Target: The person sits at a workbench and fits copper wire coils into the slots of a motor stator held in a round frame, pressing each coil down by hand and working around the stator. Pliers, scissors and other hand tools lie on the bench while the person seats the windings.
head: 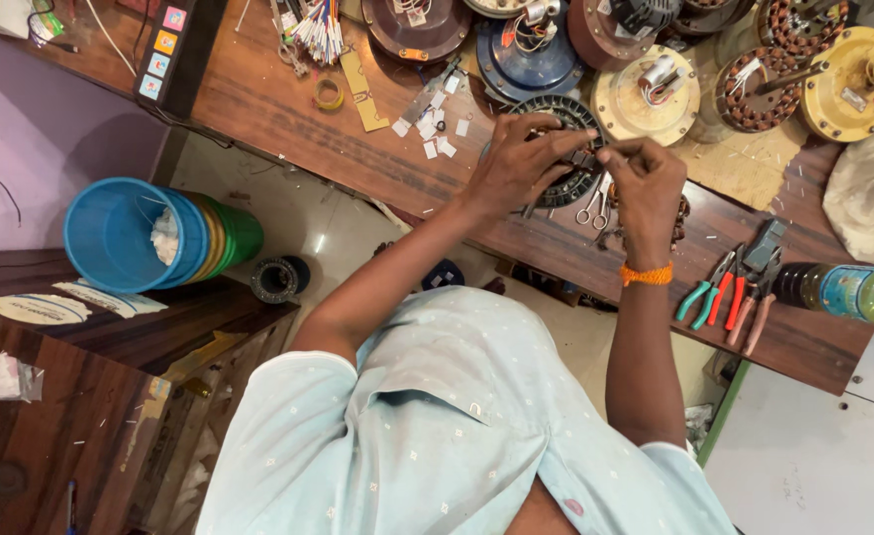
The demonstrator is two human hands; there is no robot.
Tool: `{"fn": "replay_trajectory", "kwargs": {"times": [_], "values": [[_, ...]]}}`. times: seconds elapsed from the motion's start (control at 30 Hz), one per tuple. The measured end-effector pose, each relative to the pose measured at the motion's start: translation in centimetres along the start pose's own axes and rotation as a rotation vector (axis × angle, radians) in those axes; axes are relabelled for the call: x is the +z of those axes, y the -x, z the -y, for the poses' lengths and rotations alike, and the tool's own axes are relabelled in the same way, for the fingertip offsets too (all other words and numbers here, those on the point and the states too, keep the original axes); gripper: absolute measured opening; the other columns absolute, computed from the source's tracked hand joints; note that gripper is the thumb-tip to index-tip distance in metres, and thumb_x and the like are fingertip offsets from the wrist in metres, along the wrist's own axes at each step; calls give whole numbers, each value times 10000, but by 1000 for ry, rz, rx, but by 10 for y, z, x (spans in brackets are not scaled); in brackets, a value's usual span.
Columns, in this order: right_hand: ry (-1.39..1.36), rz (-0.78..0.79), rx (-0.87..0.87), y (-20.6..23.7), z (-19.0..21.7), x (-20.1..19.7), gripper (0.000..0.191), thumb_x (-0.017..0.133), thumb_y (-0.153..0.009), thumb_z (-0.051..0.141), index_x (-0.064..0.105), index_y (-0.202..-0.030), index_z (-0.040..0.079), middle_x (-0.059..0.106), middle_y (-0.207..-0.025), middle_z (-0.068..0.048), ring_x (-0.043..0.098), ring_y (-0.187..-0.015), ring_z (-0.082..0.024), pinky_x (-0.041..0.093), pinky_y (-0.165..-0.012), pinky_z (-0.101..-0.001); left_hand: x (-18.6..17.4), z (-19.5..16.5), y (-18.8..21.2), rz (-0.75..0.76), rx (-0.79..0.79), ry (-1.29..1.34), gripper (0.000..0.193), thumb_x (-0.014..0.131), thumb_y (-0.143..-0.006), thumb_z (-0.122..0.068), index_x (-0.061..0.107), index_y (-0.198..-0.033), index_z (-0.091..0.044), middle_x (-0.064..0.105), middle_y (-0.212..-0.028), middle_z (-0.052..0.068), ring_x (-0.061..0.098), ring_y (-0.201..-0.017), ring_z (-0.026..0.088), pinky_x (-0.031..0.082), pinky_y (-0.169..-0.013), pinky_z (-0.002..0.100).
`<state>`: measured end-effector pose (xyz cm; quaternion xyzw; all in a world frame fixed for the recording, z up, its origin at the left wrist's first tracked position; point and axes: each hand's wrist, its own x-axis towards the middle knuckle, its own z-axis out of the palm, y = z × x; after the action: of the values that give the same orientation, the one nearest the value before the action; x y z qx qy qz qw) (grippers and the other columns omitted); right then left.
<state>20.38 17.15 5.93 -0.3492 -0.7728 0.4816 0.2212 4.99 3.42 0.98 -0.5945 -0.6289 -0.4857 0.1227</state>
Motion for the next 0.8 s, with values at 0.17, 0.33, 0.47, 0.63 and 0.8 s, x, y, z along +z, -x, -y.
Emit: {"fn": "replay_trajectory", "kwargs": {"times": [0.17, 0.33, 0.47, 0.63, 0.8], "values": [[233, -55, -144, 26, 4, 6, 140, 830, -919, 63, 767, -1033, 14, 364, -593, 9, 311, -553, -61, 243, -509, -276, -2, 13, -5, 140, 13, 100, 677, 835, -866, -149, 530, -1468, -209, 679, -1104, -24, 578, -1023, 204, 425, -953, 388], [331, -156, -305, 37, 7, 18, 116, 849, -921, 55, 754, -967, 7, 468, -616, -29, 359, -543, -107, 269, -519, -305, 0, 16, 1, 130, -58, 147, 570, 843, -852, -157, 603, -1368, -191, 632, -981, 11, 573, -987, 213, 437, -930, 385], [277, -154, -264, 37, 8, 15, 122, 841, -928, 61, 751, -981, 0, 530, -630, -19, 388, -538, -92, 279, -497, -308, 2, 19, 1, 137, -68, 159, 505, 846, -861, -168, 629, -1316, -180, 631, -978, 10, 582, -992, 226, 437, -923, 390], [320, -90, -255, 36, -3, 18, 110, 825, -903, 55, 756, -972, 4, 519, -606, -28, 412, -523, -88, 294, -482, -298, 9, 21, 7, 122, 92, 23, 422, 790, -881, -177, 654, -1273, -253, 667, -1236, -72, 567, -1095, 187, 422, -968, 391], [324, -141, -327, 46, -14, 34, 75, 813, -926, 53, 761, -957, 8, 589, -659, -25, 439, -539, -77, 308, -498, -278, 14, 19, 20, -45, 220, -112, 368, 764, -890, -300, 702, -1253, -296, 601, -1280, -59, 510, -1140, 180, 407, -971, 392]]}}
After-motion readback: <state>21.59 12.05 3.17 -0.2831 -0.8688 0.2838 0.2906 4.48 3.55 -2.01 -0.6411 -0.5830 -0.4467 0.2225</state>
